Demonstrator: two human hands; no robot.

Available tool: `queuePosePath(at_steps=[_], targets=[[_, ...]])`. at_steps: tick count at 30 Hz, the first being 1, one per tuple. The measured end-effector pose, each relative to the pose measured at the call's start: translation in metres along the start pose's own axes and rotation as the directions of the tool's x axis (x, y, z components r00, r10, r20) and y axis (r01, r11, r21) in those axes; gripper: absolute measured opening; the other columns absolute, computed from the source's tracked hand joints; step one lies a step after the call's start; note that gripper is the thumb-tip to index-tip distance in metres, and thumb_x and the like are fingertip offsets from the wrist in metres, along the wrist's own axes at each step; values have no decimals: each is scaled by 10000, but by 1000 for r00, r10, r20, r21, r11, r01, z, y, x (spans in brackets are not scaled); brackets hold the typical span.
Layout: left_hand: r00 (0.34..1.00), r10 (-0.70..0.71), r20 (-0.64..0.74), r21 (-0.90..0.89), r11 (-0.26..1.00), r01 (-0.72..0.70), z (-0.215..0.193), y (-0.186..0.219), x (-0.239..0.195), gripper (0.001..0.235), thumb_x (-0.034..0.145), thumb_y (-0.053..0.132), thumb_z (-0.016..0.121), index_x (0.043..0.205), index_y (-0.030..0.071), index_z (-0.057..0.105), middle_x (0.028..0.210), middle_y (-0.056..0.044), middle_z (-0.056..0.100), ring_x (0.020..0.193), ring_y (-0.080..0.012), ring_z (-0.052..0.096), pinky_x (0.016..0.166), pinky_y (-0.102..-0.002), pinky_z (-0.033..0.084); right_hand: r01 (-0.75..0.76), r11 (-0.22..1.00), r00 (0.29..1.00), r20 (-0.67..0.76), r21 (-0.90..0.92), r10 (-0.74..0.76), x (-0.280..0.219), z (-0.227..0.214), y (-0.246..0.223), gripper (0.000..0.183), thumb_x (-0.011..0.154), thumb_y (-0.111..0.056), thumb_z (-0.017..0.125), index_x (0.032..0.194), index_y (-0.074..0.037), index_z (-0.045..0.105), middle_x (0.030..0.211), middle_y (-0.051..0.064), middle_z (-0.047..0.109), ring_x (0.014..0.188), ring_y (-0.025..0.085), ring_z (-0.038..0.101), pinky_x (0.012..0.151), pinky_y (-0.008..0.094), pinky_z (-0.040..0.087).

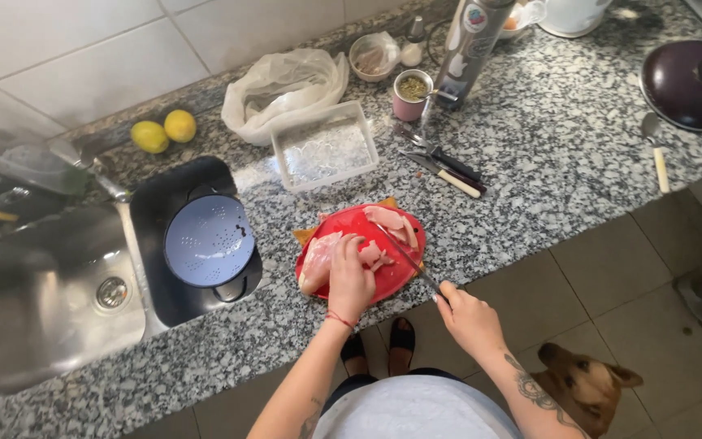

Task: The person unwraps a chicken breast from a plastic bag and places it on a red cutting board. They use a knife to slice the chicken breast into smaller pieces and then transfer the pieces into a clear plastic container.

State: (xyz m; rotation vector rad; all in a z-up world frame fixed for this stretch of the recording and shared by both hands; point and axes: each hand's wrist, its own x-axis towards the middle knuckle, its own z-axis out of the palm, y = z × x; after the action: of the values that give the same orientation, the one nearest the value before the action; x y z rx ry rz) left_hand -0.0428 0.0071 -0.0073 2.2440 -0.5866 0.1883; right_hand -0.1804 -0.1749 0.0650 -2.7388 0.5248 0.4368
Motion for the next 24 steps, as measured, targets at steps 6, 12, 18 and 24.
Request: queuePosePath(at_steps=[6, 12, 18, 24], targets=[[934, -342, 102, 23, 940, 342, -5, 34, -4, 1032, 566, 22, 799, 1417, 1, 216, 1282, -298, 351, 1219, -510, 356, 1049, -572, 305, 25, 985, 995, 88, 170, -41, 11, 7, 1, 301, 923, -414, 402, 1049, -167, 518, 852, 156, 696, 809, 398, 668, 726, 516, 540], [918, -394, -55, -30, 919, 393, 46, 2, -3, 691, 540, 101, 740, 1196, 189, 537, 1098, -114, 435, 1017, -402, 534, 914, -497, 451, -124, 777, 951, 298, 618, -86, 38, 30, -8, 307, 919, -329, 463, 1081, -81, 545, 505, 92, 604, 404, 209, 605, 436, 309, 517], [912, -403, 73, 22, 915, 402, 34, 16, 3, 699, 568, 33, 639, 1183, 342, 523, 1141, -65, 392, 983, -360, 541, 893, -475, 483, -123, 727, 934, 326, 675, -145, 37, -7, -27, 369, 918, -269, 471, 1236, -89, 525, 475, 88, 576, 355, 191, 577, 361, 294, 488], [863, -470, 184, -71, 869, 489, 18, 24, 10, 549, 621, 28, 623, 1077, 321, 536, 1171, -84, 365, 1072, -436, 512, 910, -484, 485, -173, 681, 918, 367, 711, -150, 39, -18, -29, 278, 905, -206, 480, 1121, -70, 590, 451, 108, 550, 313, 201, 547, 283, 288, 467]])
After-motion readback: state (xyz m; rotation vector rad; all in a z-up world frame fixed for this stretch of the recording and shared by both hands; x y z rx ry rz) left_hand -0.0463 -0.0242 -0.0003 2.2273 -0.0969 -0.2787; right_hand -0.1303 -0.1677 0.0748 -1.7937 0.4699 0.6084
